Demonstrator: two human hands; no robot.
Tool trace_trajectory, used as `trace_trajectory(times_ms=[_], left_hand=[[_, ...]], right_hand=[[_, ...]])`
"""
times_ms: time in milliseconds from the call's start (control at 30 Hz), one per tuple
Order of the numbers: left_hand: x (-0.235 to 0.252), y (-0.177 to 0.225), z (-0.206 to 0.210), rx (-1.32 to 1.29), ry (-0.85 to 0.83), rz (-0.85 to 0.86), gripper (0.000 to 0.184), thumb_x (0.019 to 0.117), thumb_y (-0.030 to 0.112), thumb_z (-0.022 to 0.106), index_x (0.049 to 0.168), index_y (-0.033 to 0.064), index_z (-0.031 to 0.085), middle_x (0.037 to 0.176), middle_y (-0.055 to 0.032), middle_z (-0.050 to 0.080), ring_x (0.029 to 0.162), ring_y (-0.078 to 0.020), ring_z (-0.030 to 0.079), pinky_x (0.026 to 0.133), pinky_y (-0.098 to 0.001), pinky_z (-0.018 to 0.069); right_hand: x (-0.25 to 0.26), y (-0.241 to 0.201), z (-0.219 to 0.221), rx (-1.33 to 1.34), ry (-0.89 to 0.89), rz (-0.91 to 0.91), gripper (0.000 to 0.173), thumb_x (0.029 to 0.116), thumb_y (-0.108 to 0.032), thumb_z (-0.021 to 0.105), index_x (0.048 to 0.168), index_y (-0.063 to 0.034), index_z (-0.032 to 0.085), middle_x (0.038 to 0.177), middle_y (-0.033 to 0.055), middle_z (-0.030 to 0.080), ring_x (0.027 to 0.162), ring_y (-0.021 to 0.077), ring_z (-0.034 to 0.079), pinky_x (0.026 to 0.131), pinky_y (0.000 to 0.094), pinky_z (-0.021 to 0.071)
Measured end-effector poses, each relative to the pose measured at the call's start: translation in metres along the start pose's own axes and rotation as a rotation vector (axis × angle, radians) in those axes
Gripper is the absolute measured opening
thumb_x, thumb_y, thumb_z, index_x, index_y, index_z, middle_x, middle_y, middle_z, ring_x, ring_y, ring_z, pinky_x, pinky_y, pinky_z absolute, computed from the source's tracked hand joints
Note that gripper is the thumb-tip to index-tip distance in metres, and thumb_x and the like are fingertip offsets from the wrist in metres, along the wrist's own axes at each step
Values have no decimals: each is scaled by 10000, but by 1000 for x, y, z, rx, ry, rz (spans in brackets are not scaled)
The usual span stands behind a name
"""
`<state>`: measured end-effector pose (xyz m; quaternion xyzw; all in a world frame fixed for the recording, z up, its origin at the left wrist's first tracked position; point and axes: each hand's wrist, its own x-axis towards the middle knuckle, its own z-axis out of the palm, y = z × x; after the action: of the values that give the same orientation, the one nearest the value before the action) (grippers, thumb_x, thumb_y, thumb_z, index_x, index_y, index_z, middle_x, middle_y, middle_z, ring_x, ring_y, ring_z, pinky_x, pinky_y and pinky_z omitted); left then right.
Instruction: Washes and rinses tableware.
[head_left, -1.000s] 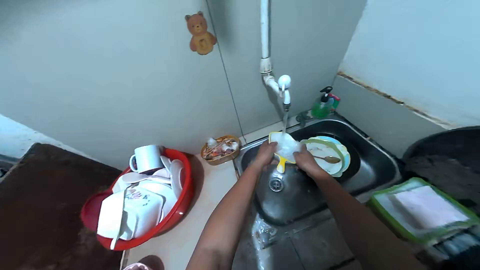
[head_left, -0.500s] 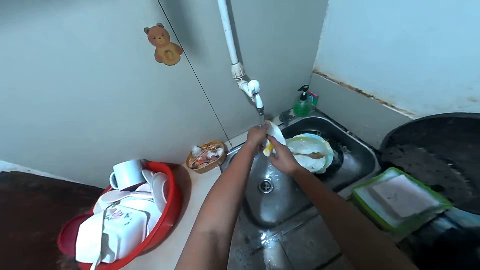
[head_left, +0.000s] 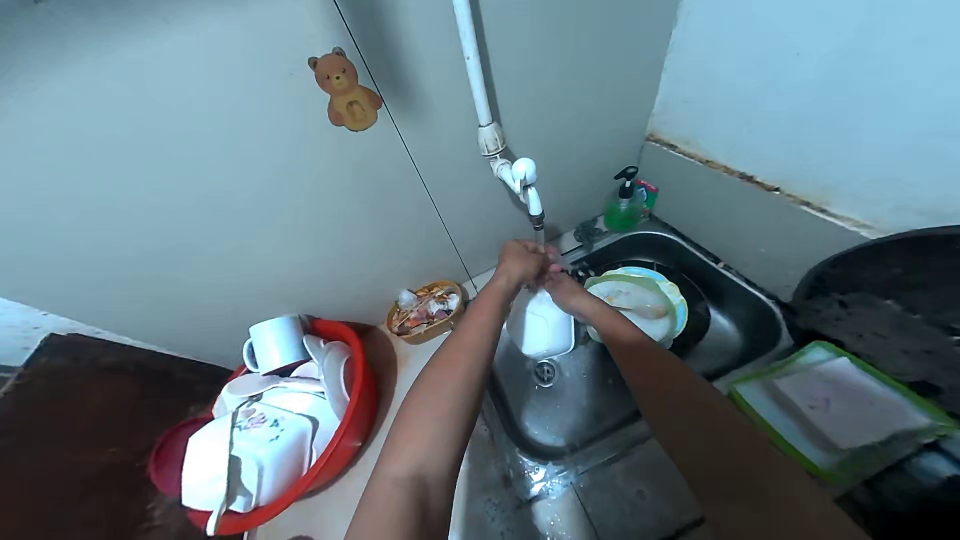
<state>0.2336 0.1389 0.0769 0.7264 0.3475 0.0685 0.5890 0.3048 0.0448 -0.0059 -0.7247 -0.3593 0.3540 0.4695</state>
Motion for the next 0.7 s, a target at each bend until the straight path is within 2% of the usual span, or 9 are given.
trace_trajectory(times_ms=[67,167,267,333,433,533,567,633,700], left_hand=[[0,0,-2,11,-18,37,245,1005,4,594,1243,-24,645,1092,-130,730,866,-142,717,807,-305,595],[3,-1,-4,-15,7,131,253,991,29,646,1238,-24,661,1085,-137,737,881,-154,730,807,-313,605],[7,-1,-1,-69,71,173,249,968,100,710,1187,-16,694,997,-120,747,816,-150,718,778,-314,600],[9,-5,3,-58,140,237,236,982,138,702,1153,-25,697,987,-124,738,826,-159,711,803,-344,601],[3,-18,18,193,257,378,265,1041,89,540,1246,-6,679,1211,-170,706,1138,-265,671,1024,-471,516],[5,-32,28,394,240,391,425,1100,183,386,1447,-4,544,1535,-195,491,1474,-334,402,1232,-513,292],[9,-34,26,355,226,363,450,1113,250,368,1465,21,530,1544,-180,485,1478,-324,398,1229,-526,296],[23,-41,17,123,190,269,451,1099,346,414,1393,71,615,1422,-145,602,1357,-288,532,1138,-558,399],[27,-45,10,-85,172,188,437,1095,363,457,1270,25,673,1258,-183,669,1195,-293,617,1042,-542,464]], right_hand=[[2,-2,-1,13,-95,-64,352,1119,-141,400,1393,28,544,1411,216,575,1335,285,533,1138,485,403],[6,-8,-1,10,-121,-111,307,1079,-54,469,1362,30,552,1338,190,602,1233,234,573,1078,425,443],[14,-7,-1,3,62,-42,317,1098,-124,420,1300,64,576,1268,266,626,1214,353,597,1038,549,453],[12,-14,-3,160,202,27,407,1137,-225,360,1385,50,528,1347,278,585,1282,363,555,1082,559,416],[10,-27,-8,494,347,53,466,1142,-337,328,1406,2,508,1361,192,582,1248,252,567,1061,455,455],[4,-44,-10,512,373,57,460,1146,-336,304,1353,4,535,1256,176,598,1126,231,586,968,422,480],[2,-48,-10,444,366,41,460,1145,-333,312,1346,16,535,1253,206,602,1146,265,589,990,462,472],[-4,-51,-12,349,340,10,493,1143,-355,312,1364,30,526,1263,251,611,1183,320,603,1023,521,470],[-9,-53,-12,407,370,-17,489,1145,-353,293,1294,13,581,1193,193,624,1095,249,608,966,451,491]])
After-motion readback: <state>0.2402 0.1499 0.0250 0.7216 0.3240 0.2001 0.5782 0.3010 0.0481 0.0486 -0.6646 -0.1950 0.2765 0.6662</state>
